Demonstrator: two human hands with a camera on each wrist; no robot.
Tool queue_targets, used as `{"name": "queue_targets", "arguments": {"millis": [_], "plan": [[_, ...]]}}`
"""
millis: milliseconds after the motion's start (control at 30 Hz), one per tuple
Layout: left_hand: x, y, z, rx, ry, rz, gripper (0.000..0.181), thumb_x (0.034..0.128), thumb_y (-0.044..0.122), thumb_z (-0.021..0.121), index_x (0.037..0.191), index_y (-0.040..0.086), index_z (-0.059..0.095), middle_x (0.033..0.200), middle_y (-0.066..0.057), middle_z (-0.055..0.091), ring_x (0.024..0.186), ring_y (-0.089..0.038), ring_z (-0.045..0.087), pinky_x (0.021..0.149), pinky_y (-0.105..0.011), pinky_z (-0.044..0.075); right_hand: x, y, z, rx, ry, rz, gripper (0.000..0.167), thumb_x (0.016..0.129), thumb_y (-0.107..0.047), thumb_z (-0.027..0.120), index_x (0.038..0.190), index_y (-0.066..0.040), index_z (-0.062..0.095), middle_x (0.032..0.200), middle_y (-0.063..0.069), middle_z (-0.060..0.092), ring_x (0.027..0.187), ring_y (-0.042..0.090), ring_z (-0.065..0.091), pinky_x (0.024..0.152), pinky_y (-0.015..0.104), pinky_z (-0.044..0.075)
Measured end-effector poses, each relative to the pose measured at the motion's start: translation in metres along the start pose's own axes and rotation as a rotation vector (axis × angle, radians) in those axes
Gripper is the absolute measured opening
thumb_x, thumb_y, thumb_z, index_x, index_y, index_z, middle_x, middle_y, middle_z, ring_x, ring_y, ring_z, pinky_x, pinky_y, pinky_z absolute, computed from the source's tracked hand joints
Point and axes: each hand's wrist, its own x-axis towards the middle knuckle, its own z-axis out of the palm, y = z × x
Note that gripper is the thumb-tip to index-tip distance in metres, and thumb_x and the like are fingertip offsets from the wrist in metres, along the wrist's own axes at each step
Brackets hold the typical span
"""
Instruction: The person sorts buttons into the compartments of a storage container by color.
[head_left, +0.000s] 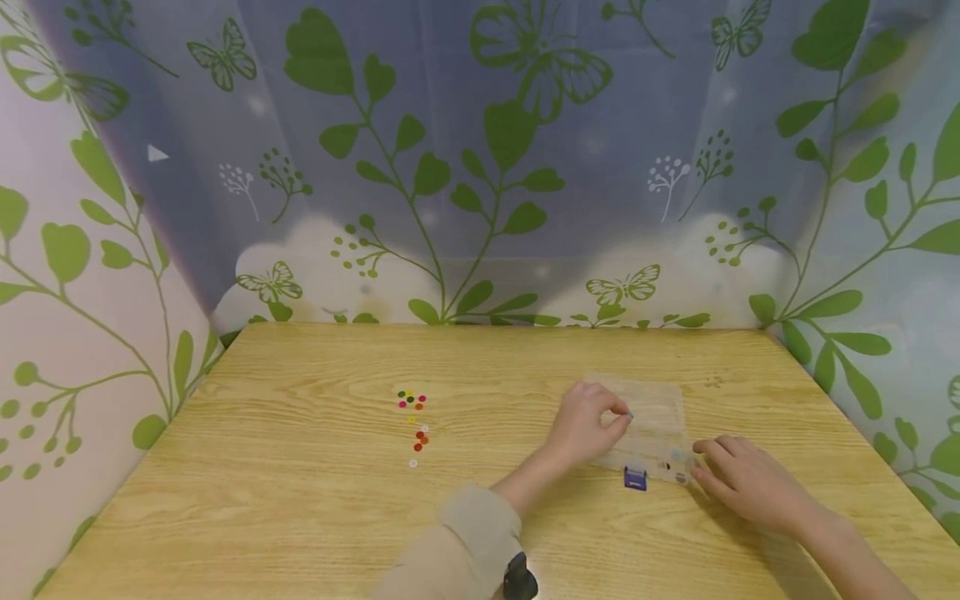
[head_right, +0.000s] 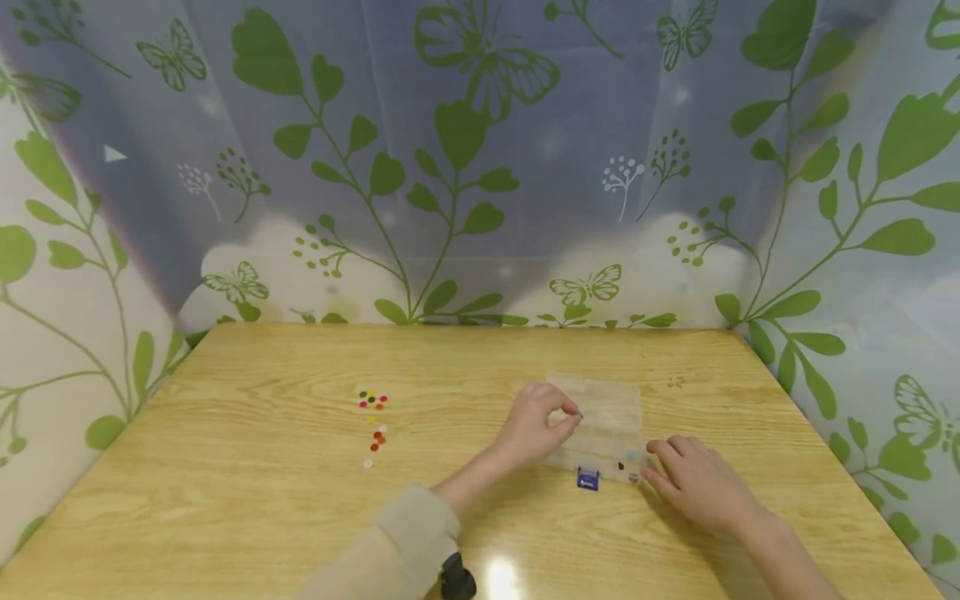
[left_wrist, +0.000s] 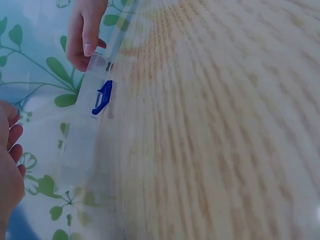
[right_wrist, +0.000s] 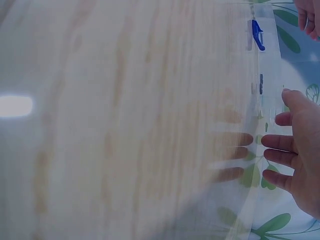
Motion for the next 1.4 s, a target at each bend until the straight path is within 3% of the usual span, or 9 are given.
{"name": "queue_targets", "arguments": {"millis": [300, 500, 667, 1133, 1400], "plan": [[0.006, 0.008, 0.017, 0.048, -0.039, -0.023, 0.013, 0.0886, 0.026, 0.062, 0.091, 0.019, 0.073, 0.093, 0.012, 0.062, 0.094, -0.005, 0.048, 0.087, -0.019, 0.034, 0.000, 0.001, -0.001, 0.014, -0.007, 0.013, 0.024, 0.090, -0.025, 0.061, 0.105, -0.006, 0.060, 0.097, 0.003, 0.059, 0.088, 0.026, 0.057, 0.072, 0.045, 0.046], [0.006, 0.015, 0.031, 0.144, -0.055, 0.022, 0.011, 0.0876, 0.029, 0.063, 0.088, 0.023, 0.073, 0.088, 0.015, 0.061, 0.089, -0.002, 0.049, 0.082, -0.016, 0.033, -0.003, 0.000, 0.003, -0.010, 0.024, -0.023, 0.023, 0.087, -0.023, 0.064, 0.102, -0.006, 0.061, 0.094, 0.002, 0.060, 0.084, 0.024, 0.058, 0.071, 0.043, 0.047], [0.006, 0.021, 0.041, 0.202, -0.081, 0.028, 0.012, 0.0880, 0.032, 0.062, 0.090, 0.027, 0.073, 0.090, 0.017, 0.060, 0.089, -0.001, 0.047, 0.080, -0.014, 0.032, -0.006, -0.003, 0.003, 0.008, 0.011, -0.002, 0.022, 0.089, -0.023, 0.062, 0.103, -0.007, 0.060, 0.096, 0.003, 0.060, 0.088, 0.025, 0.058, 0.073, 0.044, 0.047], [0.017, 0.027, 0.051, 0.261, -0.142, -0.114, 0.014, 0.0900, 0.036, 0.059, 0.095, 0.033, 0.071, 0.096, 0.018, 0.056, 0.090, -0.002, 0.043, 0.078, -0.017, 0.031, -0.002, -0.001, 0.001, -0.008, 0.032, -0.028, 0.022, 0.089, -0.023, 0.062, 0.103, -0.006, 0.060, 0.095, 0.003, 0.059, 0.085, 0.023, 0.057, 0.070, 0.042, 0.046], [0.018, 0.028, 0.057, 0.274, -0.172, -0.128, 0.014, 0.0900, 0.037, 0.058, 0.094, 0.035, 0.071, 0.095, 0.018, 0.055, 0.085, -0.002, 0.040, 0.074, -0.017, 0.031, -0.001, -0.001, 0.000, 0.005, 0.027, -0.019, 0.022, 0.089, -0.022, 0.062, 0.103, -0.006, 0.060, 0.097, 0.005, 0.059, 0.088, 0.026, 0.058, 0.069, 0.043, 0.047]]}}
